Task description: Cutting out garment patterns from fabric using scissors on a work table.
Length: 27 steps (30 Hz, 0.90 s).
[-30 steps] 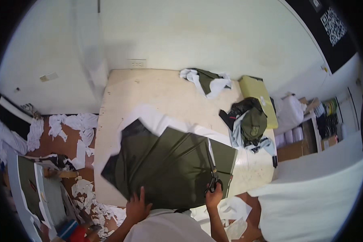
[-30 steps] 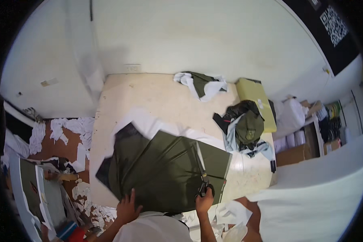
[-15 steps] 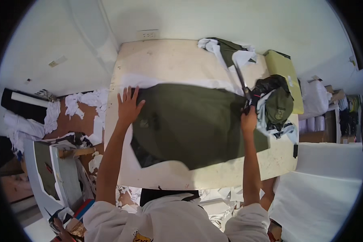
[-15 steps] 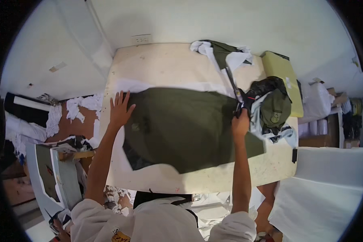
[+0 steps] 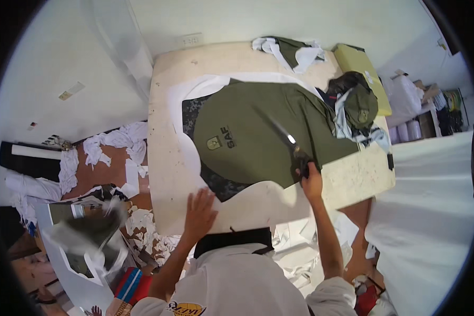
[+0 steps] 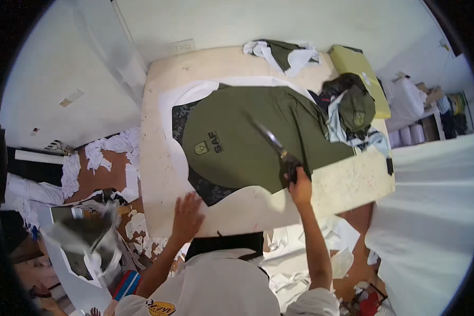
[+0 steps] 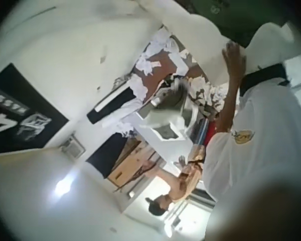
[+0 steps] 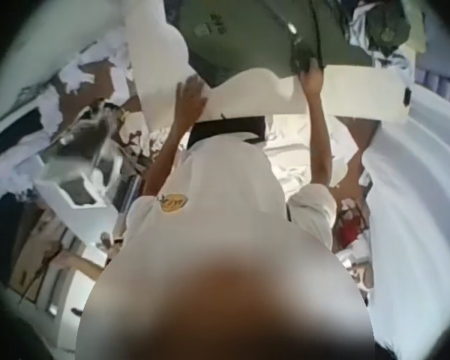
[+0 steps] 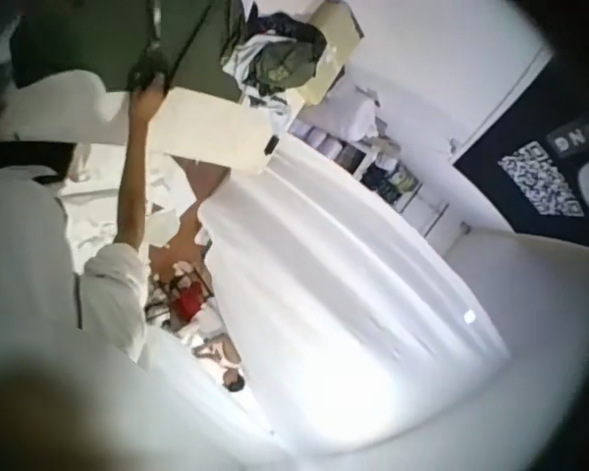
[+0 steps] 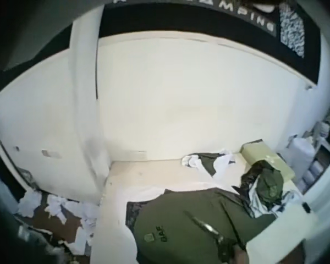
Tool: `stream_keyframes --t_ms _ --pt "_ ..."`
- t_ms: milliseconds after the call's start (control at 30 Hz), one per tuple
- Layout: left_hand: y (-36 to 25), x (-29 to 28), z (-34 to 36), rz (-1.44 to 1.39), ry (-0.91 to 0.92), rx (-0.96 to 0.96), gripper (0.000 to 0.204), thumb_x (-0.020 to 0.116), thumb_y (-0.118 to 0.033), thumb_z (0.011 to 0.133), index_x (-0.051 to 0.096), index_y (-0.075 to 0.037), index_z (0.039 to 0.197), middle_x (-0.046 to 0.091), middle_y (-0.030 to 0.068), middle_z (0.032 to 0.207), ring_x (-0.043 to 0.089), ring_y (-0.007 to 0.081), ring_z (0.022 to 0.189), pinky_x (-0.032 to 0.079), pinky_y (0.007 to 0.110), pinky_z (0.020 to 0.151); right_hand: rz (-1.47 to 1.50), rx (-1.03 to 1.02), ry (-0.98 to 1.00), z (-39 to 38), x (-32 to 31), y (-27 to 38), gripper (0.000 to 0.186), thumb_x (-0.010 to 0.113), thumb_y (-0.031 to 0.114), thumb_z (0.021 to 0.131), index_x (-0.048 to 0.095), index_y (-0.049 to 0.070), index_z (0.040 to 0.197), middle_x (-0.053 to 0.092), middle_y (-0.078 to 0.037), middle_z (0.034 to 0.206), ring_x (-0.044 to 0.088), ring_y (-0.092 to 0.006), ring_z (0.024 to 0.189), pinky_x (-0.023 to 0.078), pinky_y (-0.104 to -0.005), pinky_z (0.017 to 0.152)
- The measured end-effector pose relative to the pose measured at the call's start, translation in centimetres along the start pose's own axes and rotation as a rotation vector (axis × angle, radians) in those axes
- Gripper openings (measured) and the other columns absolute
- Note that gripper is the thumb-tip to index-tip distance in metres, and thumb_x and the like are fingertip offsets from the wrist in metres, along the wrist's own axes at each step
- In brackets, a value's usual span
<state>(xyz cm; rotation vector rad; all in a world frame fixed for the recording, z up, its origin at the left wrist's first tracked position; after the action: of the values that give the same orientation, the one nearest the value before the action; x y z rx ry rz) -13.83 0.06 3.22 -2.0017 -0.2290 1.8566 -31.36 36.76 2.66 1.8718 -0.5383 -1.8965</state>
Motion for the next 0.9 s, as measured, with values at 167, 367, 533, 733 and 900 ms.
stream_keyframes --t_ms 167,367,533,733,900 --pt "-1.0 1.5 -4.0 -0.124 0.007 0.098 0.065 0.064 -0.022 0.087 0.041 -0.003 0.144 0.03 0.0201 0.155 0.027 0.0366 0.145 0.019 0.057 0.117 0.051 0.005 -0.1 -6.7 -4.6 6.5 0.04 0.081 0.026 0.078 0.059 0.0 0.099 0.061 -0.019 0.08 0.058 -0.0389 0.073 0.047 -0.0446 0.065" --pt "10.7 -3.9 0.7 -0.39 -0.703 -0.148 0.08 0.072 -0.037 0.082 0.038 -0.01 0.149 0.036 0.0196 0.152 0.026 0.0391 0.145 0.023 0.056 0.116 0.294 0.291 0.076 -22.2 -1.3 7.9 0.035 0.084 0.017 0.075 0.061 -0.003 0.091 0.055 -0.014 0.069 0.05 -0.0232 0.059 0.044 -0.0369 0.057" --pt "27.1 -6.3 11.1 -0.326 -0.598 -0.521 0.052 0.075 -0.021 0.081 0.061 -0.019 0.131 0.051 0.0203 0.139 0.05 0.0394 0.127 0.043 0.045 0.102 0.41 0.412 0.143 -28.9 3.3 10.7 0.022 0.08 0.005 0.078 0.062 -0.002 0.089 0.061 -0.002 0.074 0.053 -0.0083 0.067 0.046 -0.0269 0.061" --pt "35.2 -4.5 11.3 -0.419 -1.029 -0.324 0.024 0.062 0.0 0.079 0.072 -0.01 0.099 0.072 0.0154 0.097 0.069 0.0288 0.09 0.054 0.036 0.079 0.33 0.379 0.051 -29.7 2.6 12.0 0.039 0.087 0.024 0.071 0.059 -0.002 0.079 0.052 -0.01 0.062 0.048 -0.0229 0.053 0.04 -0.0367 0.053" --pt "39.7 -14.4 12.5 -0.544 -1.225 -0.534 0.023 0.06 0.002 0.077 0.07 0.002 0.097 0.072 0.0149 0.092 0.068 0.0246 0.081 0.055 0.035 0.076 0.385 0.431 0.012 -29.1 3.3 10.6 0.038 0.087 0.024 0.071 0.06 -0.002 0.078 0.058 -0.01 0.061 0.049 -0.0171 0.052 0.042 -0.0335 0.052"
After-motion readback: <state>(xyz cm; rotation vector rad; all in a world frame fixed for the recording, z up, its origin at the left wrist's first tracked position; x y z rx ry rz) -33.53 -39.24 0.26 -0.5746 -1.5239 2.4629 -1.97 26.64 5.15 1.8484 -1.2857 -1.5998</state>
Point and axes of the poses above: each hand's wrist, its own z-axis towards the middle knuckle, its own x-axis out of the palm, y = z × x, the point moved 6 cm from there along z, towards the middle knuckle
